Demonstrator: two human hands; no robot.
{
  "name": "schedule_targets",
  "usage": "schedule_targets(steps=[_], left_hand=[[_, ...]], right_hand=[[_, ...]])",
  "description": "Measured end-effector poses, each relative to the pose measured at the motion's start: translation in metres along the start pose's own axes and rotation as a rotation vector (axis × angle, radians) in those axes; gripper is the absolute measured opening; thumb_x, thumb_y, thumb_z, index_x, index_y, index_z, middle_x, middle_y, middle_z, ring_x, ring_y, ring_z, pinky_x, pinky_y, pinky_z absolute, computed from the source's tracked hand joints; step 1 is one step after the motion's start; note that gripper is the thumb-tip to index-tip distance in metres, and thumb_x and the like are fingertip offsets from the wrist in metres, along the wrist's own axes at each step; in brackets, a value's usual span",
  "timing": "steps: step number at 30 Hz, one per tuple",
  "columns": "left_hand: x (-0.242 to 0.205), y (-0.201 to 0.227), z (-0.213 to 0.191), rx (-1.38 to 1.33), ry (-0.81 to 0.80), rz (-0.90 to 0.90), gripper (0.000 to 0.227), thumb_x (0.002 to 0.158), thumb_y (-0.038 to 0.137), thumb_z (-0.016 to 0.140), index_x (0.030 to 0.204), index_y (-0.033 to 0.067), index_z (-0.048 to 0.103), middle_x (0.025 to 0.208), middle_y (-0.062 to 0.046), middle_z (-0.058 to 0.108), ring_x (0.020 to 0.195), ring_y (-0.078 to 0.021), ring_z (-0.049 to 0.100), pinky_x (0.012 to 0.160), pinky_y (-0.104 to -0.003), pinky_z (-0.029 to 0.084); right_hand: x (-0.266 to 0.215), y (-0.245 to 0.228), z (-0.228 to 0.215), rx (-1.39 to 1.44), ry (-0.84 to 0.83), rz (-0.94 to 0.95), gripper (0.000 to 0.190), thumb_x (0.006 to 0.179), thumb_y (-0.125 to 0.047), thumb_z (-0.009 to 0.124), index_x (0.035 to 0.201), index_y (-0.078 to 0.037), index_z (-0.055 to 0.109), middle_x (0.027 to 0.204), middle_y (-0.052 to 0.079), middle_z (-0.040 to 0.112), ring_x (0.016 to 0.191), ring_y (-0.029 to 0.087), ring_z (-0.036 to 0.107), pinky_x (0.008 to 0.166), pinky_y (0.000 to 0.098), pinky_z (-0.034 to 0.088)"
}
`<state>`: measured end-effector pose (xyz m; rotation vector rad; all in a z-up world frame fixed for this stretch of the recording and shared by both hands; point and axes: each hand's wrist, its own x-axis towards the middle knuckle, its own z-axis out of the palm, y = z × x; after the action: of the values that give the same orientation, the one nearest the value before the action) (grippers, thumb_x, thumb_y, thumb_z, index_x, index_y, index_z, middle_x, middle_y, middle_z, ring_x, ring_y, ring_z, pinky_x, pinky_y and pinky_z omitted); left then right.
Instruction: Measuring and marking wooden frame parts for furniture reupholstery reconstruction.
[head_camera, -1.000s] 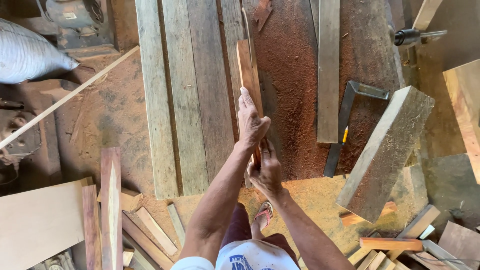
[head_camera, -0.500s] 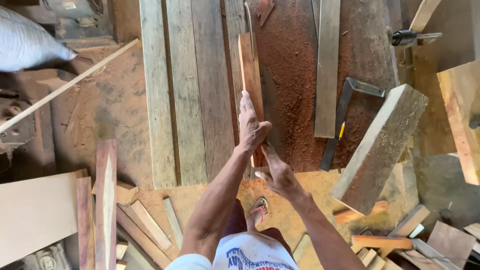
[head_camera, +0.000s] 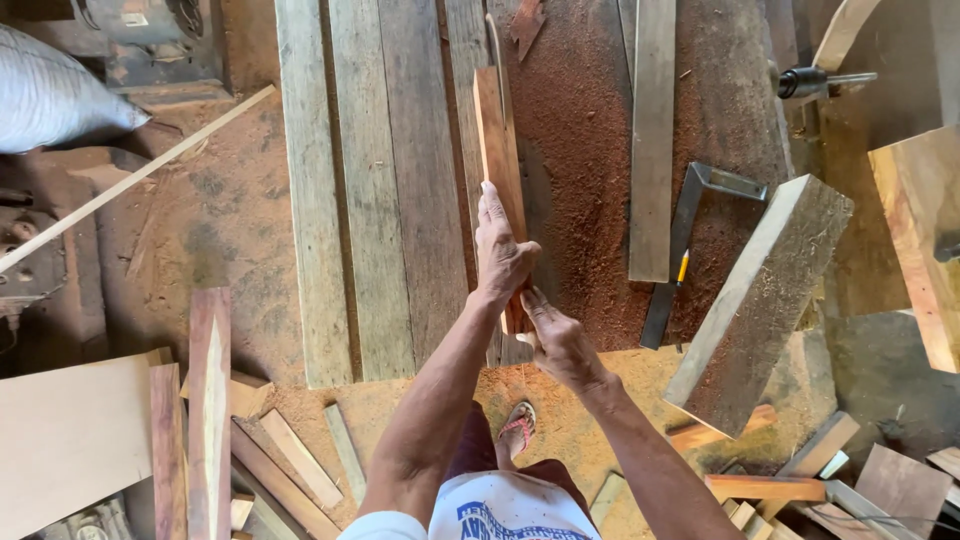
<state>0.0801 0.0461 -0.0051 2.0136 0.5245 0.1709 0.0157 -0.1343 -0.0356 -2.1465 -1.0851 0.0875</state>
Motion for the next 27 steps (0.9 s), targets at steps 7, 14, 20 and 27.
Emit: schedule_targets(steps=[7,14,20,27], left_hand=[[0.009,-0.01,0.005,0.058,0.06,0.098,0.117,0.065,0.0,0.068,0.16,-0.0075,0.0,0.161,-0.039,0.02,0.145,-0.053,0.034,0.12,-0.05,0.034],[0.015,-0.005,0.002,0.052,0.042,0.034,0.118,0.062,0.0,0.069,0.159,-0.0068,0.002,0.159,-0.037,0.024,0.136,-0.0534,0.041,0.116,-0.052,0.037],[0.019,-0.004,0.001,0.039,0.049,0.052,0.117,0.063,-0.001,0.067,0.16,-0.0067,0.003,0.158,-0.037,0.027,0.133,-0.052,0.046,0.114,-0.05,0.042],[0.025,0.002,-0.003,0.059,0.065,0.07,0.115,0.064,0.0,0.068,0.159,-0.0074,0.004,0.157,-0.037,0.029,0.131,-0.052,0.048,0.113,-0.05,0.043]], right_hand=[[0.01,-0.002,-0.003,0.03,-0.01,-0.026,0.079,0.078,0.014,0.065,0.152,0.009,0.037,0.149,0.033,0.048,0.132,0.041,0.057,0.106,0.0406,0.048],[0.022,-0.004,-0.008,0.044,-0.001,-0.029,0.079,0.075,0.017,0.064,0.15,0.011,0.038,0.147,0.036,0.047,0.132,0.043,0.057,0.105,0.0401,0.05],[0.031,-0.006,-0.014,0.068,-0.004,-0.007,0.081,0.074,0.018,0.064,0.15,0.009,0.04,0.149,0.034,0.047,0.134,0.041,0.056,0.11,0.0405,0.049],[0.042,-0.007,-0.018,0.109,-0.029,0.005,0.081,0.073,0.017,0.063,0.15,0.01,0.039,0.15,0.035,0.046,0.135,0.041,0.054,0.106,0.0396,0.05]])
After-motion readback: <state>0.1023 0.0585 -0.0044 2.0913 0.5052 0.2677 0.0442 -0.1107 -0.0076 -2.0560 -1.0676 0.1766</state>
